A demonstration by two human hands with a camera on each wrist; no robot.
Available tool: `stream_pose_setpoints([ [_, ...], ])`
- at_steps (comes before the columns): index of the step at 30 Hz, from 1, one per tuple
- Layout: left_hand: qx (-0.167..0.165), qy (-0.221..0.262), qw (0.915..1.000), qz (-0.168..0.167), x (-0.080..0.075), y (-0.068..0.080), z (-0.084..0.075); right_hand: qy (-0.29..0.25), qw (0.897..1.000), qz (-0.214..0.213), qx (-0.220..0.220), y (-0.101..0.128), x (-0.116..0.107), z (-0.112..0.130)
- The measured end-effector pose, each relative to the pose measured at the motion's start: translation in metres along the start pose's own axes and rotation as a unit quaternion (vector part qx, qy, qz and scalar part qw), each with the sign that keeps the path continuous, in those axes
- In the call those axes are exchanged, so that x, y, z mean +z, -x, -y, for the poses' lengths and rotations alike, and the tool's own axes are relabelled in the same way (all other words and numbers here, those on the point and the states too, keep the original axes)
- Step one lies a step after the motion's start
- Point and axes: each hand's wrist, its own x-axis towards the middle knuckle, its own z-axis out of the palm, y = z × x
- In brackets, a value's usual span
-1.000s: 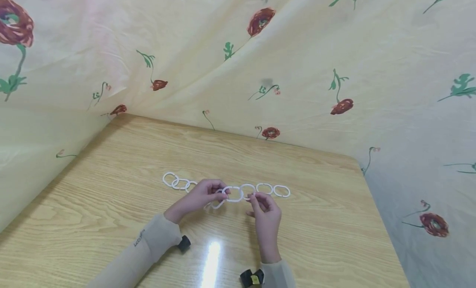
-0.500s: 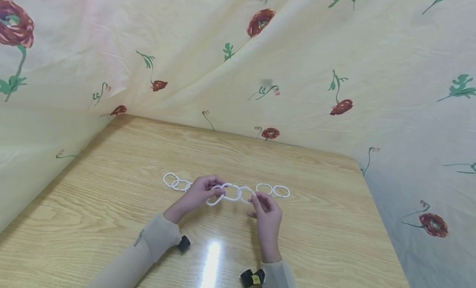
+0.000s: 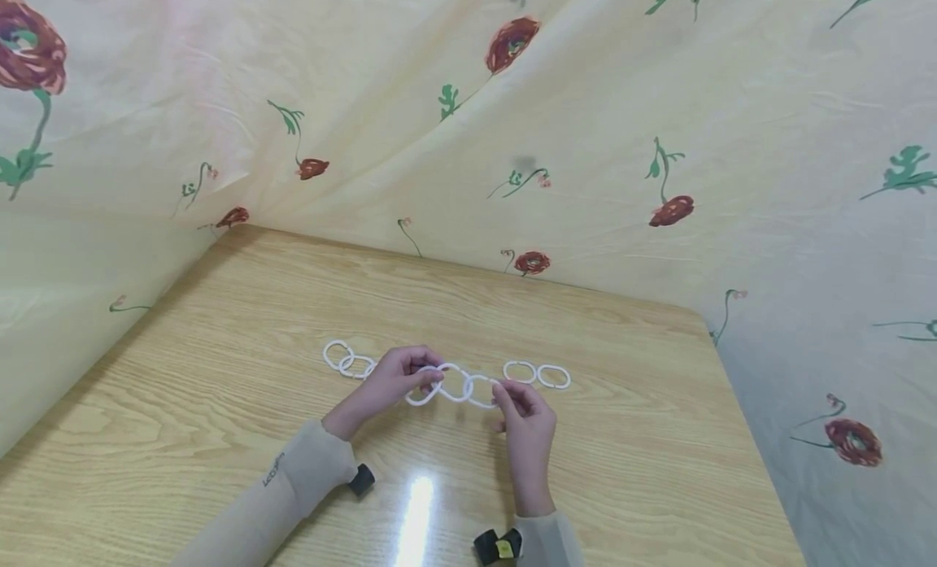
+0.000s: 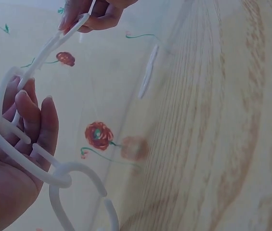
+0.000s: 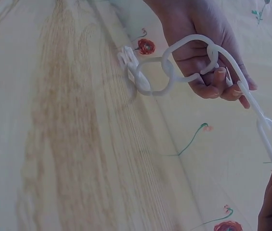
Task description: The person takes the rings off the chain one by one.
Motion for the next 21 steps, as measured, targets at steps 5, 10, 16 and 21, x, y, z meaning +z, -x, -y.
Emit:
stream_pose_setpoints([
  [5, -0.002, -0.023, 0.9997, -0.002, 0.0006, 0.0, 0.0005, 0.009, 1.0, 0.007, -0.001, -0.0006, 0.0002, -0.0008],
  [10, 0.0, -0.039, 0.9992, -0.003, 0.0009, 0.0004, -0.0006, 0.016, 1.0, 0.009, -0.005, -0.0004, 0.0012, -0.0009],
  [16, 0.01, -0.053, 0.9986, -0.003, 0.0013, 0.0002, 0.0007, 0.033, 0.999, 0.011, -0.014, -0.0002, 0.0024, -0.0024],
  [21, 0.011, -0.054, 0.9985, 0.0, 0.0022, 0.0011, -0.0004, 0.056, 0.998, 0.016, -0.025, 0.0003, 0.0033, -0.0034],
])
